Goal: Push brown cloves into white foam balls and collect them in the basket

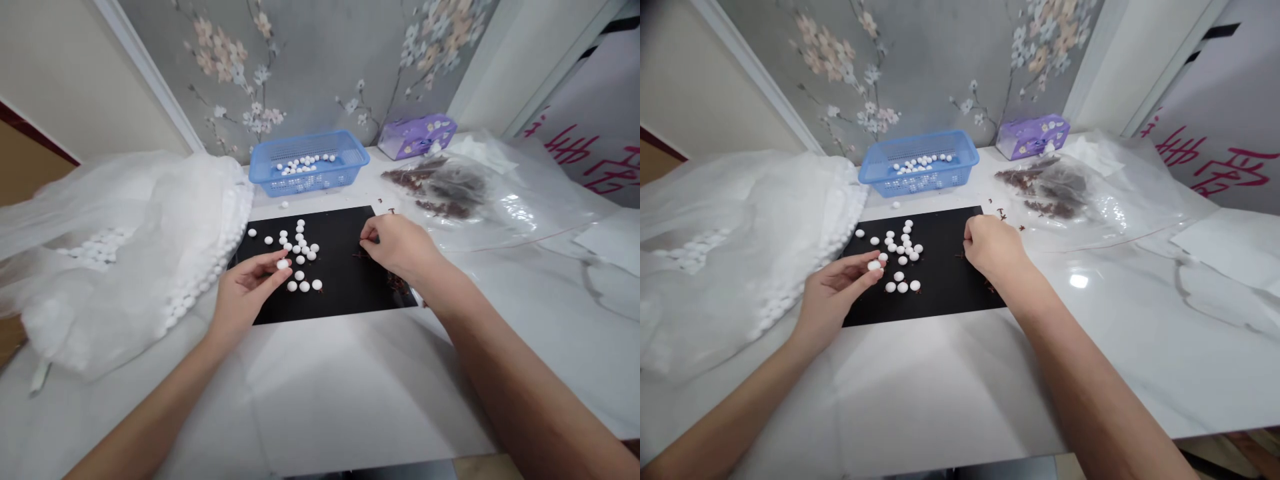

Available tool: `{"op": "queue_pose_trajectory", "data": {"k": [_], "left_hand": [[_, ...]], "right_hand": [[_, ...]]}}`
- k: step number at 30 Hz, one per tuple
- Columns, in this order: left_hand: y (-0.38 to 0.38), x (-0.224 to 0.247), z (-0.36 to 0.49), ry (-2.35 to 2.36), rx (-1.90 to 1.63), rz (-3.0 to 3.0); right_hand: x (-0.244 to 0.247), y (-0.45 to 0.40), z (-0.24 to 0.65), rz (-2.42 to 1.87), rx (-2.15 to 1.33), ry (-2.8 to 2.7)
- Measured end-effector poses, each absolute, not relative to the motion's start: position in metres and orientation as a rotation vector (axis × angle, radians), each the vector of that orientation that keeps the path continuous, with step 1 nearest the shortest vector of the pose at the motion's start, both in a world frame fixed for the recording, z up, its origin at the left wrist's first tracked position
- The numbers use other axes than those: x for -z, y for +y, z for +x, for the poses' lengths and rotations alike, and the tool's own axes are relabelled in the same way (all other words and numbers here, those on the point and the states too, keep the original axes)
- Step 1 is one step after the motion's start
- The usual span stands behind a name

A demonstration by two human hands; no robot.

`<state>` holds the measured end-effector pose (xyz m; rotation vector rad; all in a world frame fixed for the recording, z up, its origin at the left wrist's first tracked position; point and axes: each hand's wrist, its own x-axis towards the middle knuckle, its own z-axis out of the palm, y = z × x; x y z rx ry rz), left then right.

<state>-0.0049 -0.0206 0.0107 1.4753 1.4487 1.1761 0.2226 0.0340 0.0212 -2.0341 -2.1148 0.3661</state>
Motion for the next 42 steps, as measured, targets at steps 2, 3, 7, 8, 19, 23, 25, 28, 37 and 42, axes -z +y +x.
{"op": "queue_pose_trajectory", "data": {"k": [2, 3, 7, 8, 19, 23, 25, 28, 37, 42], "left_hand": [[-0.021, -0.01, -0.005, 1.44, -1.184, 1.481], [-0.021, -0.01, -0.005, 1.436, -1.191, 1.481], [-0.022, -0.012, -0.003, 1.455, -1.22, 1.484], [-0.023, -0.012, -0.003, 1.461, -1.223, 1.495], [-0.024, -0.012, -0.005, 1.526, -1.215, 1.682], [-0.025, -0.012, -0.005, 1.53, -1.183, 1.751], [-0.025, -0.012, -0.006, 1.523, -1.164, 1.772], [-0.023, -0.012, -0.007, 1.525, -1.114, 1.786], [-0.011, -0.005, -0.016, 1.632, -0.957, 2.183], [-0.009, -0.003, -0.018, 1.584, -0.869, 2.414]], "right_hand": [[-0.021, 0.035, 0.223, -2.024, -0.44, -2.079], [-0.02, 0.035, 0.224, -2.014, -0.472, -2.065], [-0.016, 0.037, 0.225, -1.95, -0.532, -2.041], [-0.015, 0.038, 0.225, -1.941, -0.53, -2.036], [-0.008, 0.041, 0.226, -1.918, -0.539, -2.009], [-0.01, 0.04, 0.226, -1.916, -0.508, -2.004], [-0.01, 0.04, 0.225, -1.905, -0.515, -2.003], [-0.009, 0.04, 0.225, -1.859, -0.563, -2.015], [-0.012, 0.038, 0.227, -1.799, -0.642, -2.034], [-0.011, 0.038, 0.225, -1.757, -0.754, -2.062]]}}
